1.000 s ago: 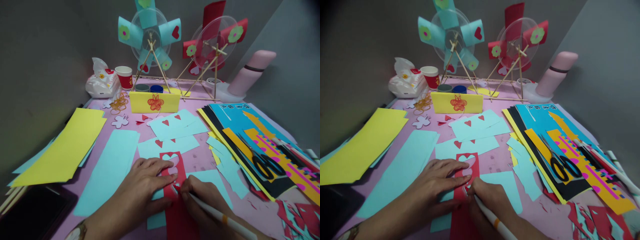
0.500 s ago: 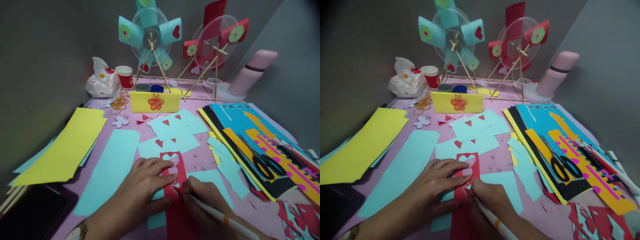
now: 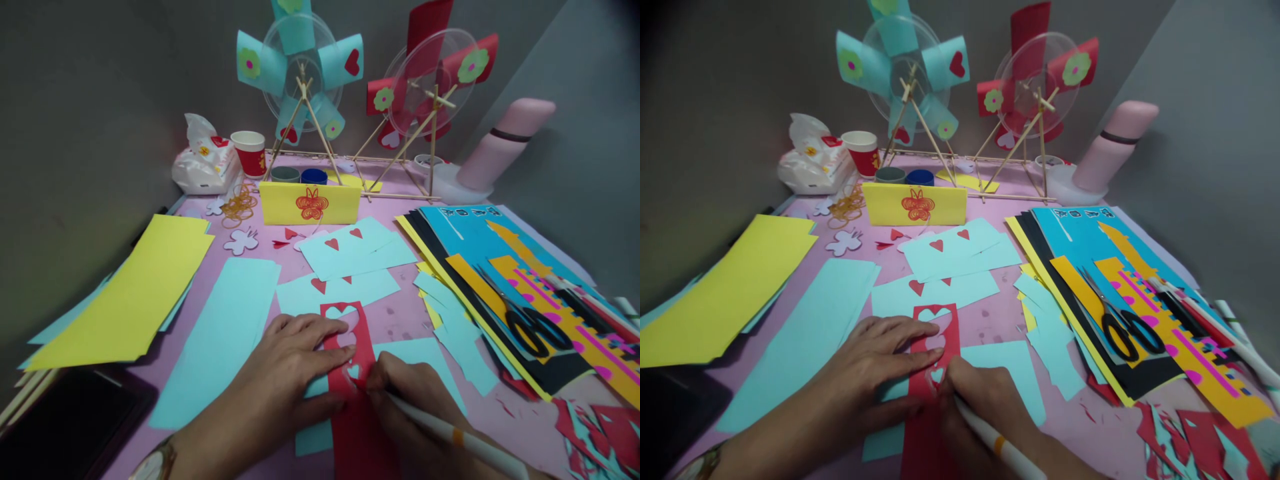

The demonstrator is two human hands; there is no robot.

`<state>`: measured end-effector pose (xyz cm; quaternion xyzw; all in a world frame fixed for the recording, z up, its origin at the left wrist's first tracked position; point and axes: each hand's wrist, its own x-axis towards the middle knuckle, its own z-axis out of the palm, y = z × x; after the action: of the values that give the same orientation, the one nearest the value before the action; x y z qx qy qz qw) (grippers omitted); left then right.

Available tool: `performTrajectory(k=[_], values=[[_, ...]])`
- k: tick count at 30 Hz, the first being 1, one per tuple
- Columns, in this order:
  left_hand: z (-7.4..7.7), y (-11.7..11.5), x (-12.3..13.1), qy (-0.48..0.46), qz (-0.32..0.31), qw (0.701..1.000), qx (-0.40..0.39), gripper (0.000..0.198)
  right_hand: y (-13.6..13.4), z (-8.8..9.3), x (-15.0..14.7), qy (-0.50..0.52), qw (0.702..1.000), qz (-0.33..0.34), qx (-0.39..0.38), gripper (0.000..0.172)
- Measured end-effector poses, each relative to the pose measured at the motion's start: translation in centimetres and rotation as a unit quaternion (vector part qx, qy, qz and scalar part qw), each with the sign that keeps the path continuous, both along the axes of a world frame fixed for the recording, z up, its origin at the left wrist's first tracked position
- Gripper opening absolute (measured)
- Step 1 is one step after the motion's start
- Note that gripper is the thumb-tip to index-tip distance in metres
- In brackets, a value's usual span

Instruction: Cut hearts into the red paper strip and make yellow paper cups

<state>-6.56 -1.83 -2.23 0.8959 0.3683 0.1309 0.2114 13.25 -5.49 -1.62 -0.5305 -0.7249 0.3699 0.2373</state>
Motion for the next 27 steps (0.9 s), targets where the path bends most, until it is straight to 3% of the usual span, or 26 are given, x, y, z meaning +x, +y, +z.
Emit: performTrajectory(k=[13, 21, 27], values=[[0.03, -0.11, -0.03, 0.003, 0.000, 1.000, 0.004, 0.044, -0.08, 0.08, 0.29, 0.088, 0.995, 0.023, -0.045, 0.018], [0.11, -0.12, 0.00, 0.006, 0.003, 1.000, -0.001, 0.044, -0.32, -0.34, 0.42, 0.090, 0.996, 0.000, -0.009, 0.019], [0.06, -0.01, 0.02, 0.000, 0.002, 1.000, 0.000, 0.044, -0.23, 0.01, 0.13, 0.022, 0.999, -0.021, -0.014, 0.019]])
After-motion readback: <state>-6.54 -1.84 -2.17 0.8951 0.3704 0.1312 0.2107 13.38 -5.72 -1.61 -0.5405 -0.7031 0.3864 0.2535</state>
